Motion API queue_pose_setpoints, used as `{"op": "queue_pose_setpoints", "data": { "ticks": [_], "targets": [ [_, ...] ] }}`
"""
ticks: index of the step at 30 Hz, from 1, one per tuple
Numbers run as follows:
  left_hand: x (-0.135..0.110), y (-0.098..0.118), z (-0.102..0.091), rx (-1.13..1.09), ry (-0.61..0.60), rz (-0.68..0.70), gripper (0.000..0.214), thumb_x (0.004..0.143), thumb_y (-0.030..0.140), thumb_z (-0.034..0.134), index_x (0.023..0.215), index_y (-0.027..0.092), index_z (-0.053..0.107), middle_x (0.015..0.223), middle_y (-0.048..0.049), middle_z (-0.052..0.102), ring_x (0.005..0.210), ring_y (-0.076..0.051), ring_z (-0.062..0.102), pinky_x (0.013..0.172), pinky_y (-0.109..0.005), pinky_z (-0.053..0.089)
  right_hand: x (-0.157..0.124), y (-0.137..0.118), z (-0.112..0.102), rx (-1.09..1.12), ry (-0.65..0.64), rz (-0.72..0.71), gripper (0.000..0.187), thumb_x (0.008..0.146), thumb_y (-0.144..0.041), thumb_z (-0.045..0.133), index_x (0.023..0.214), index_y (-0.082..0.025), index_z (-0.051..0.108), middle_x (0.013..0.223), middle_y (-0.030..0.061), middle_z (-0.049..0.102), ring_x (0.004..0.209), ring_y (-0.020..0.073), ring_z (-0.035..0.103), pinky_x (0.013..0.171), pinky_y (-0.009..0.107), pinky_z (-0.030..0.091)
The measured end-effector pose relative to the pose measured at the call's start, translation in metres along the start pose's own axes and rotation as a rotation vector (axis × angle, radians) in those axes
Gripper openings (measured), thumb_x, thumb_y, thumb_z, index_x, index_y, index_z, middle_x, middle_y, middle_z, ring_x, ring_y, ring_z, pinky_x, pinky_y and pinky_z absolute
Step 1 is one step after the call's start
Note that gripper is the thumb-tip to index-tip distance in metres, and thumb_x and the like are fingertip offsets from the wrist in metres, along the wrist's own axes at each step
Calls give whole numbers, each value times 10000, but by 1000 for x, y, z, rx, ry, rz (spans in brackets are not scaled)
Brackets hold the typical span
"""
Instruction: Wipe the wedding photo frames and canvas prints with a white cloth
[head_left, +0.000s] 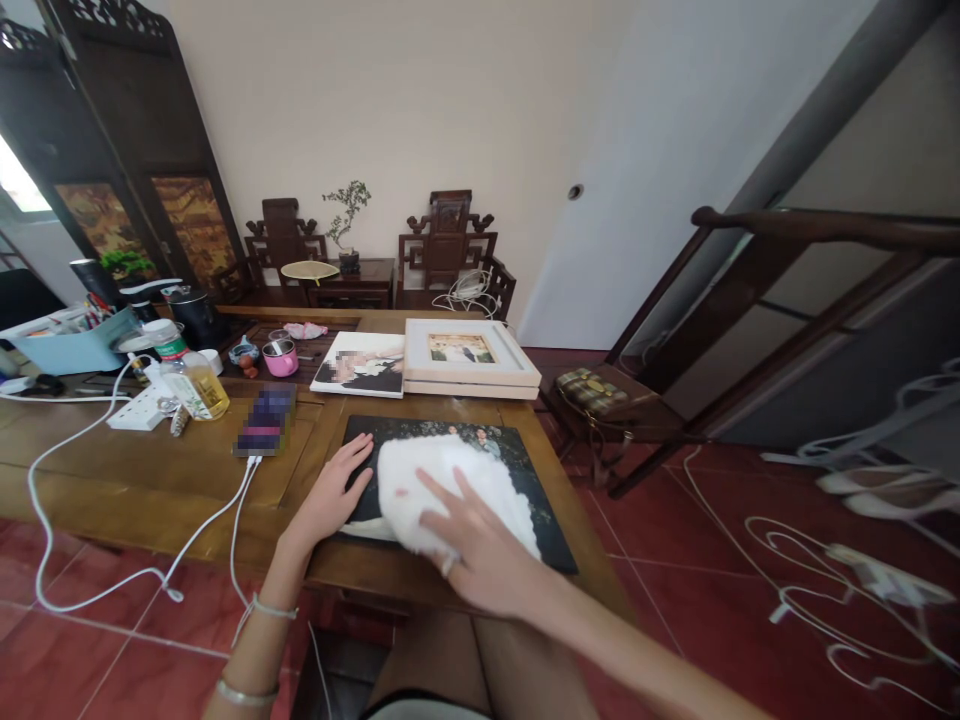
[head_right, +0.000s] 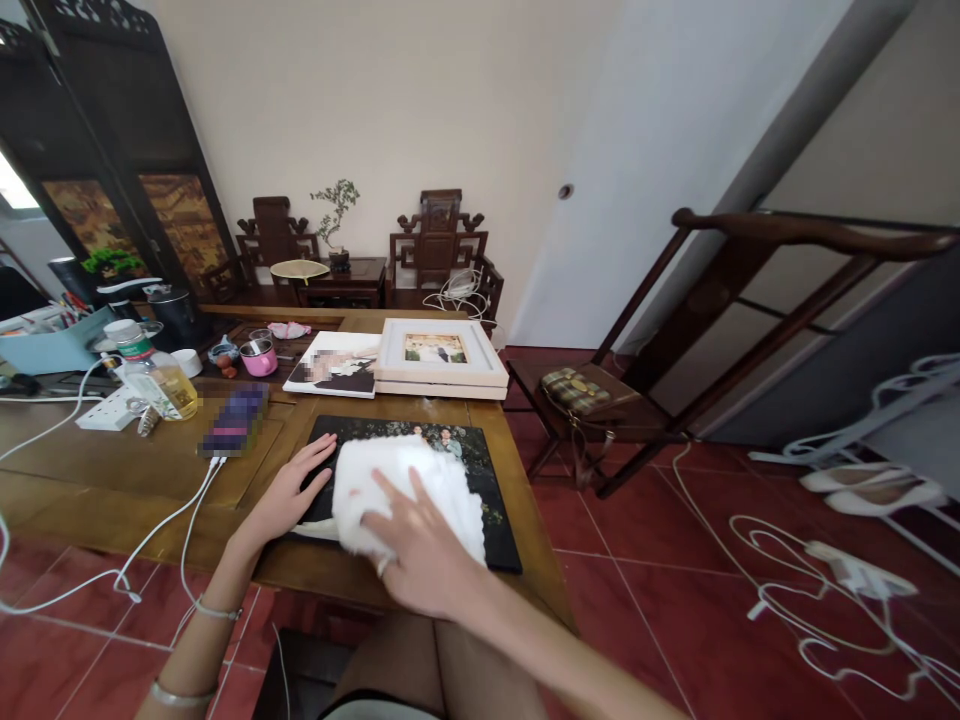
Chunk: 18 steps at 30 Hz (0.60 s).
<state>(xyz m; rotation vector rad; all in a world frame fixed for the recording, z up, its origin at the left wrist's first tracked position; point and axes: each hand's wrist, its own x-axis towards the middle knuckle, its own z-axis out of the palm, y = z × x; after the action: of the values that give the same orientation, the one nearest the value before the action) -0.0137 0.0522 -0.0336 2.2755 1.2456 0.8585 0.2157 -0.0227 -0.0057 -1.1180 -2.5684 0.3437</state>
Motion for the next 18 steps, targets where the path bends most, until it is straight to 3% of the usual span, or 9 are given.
{"op": "queue_pose_setpoints", "data": {
  "ticks": [5, 8, 11, 15, 18],
  "targets": [
    [0, -1, 0, -3, -7, 16, 395, 912, 301, 390, 1292, 230, 472, 1404, -54, 429, 1321, -195, 355, 1103, -443, 284, 71, 63, -9, -116, 52, 215, 331, 865, -189, 361, 1151, -145, 520, 1270, 174, 529, 1347, 293, 231, 1029, 611, 149],
    [1, -3, 1, -16, -3, 11, 391, 923, 300, 356, 1288, 227, 477, 1402, -56, 432, 1320, -190, 355, 1106, -442, 280, 91, 65, -6, -126, 58, 228, 343, 881, -209, 343, 1175, -148, 509, 1241, 179, 550, 1340, 325, 229, 993, 658, 139],
    [1, -4, 2, -31, 11, -13, 398, 934, 286, 315, 1295, 221, 469, 1399, -57, 435, 1319, -182, 356, 1112, -432, 272, 77, 37, 3, -116, 25, 164, 318, 846, -221, 408, 1133, -179, 539, 1250, 154, 555, 1351, 322, 196, 1016, 647, 90],
    [1, -3, 2, -29, -17, -43, 406, 930, 268, 308, 1298, 210, 468, 1408, -66, 421, 1329, -185, 339, 1116, -433, 261, 24, -13, 8, -18, -41, -49, 352, 671, -132, 492, 1006, -214, 562, 1395, 56, 432, 1379, 321, 64, 1035, 651, -39],
    [1, -3, 1, -30, -16, -32, 407, 924, 259, 317, 1300, 213, 464, 1411, -63, 417, 1328, -187, 341, 1114, -436, 263, -11, -29, 2, 45, -89, -126, 396, 610, -88, 469, 976, -210, 558, 1434, 43, 374, 1386, 281, 56, 1069, 608, -38]
  ]
}}
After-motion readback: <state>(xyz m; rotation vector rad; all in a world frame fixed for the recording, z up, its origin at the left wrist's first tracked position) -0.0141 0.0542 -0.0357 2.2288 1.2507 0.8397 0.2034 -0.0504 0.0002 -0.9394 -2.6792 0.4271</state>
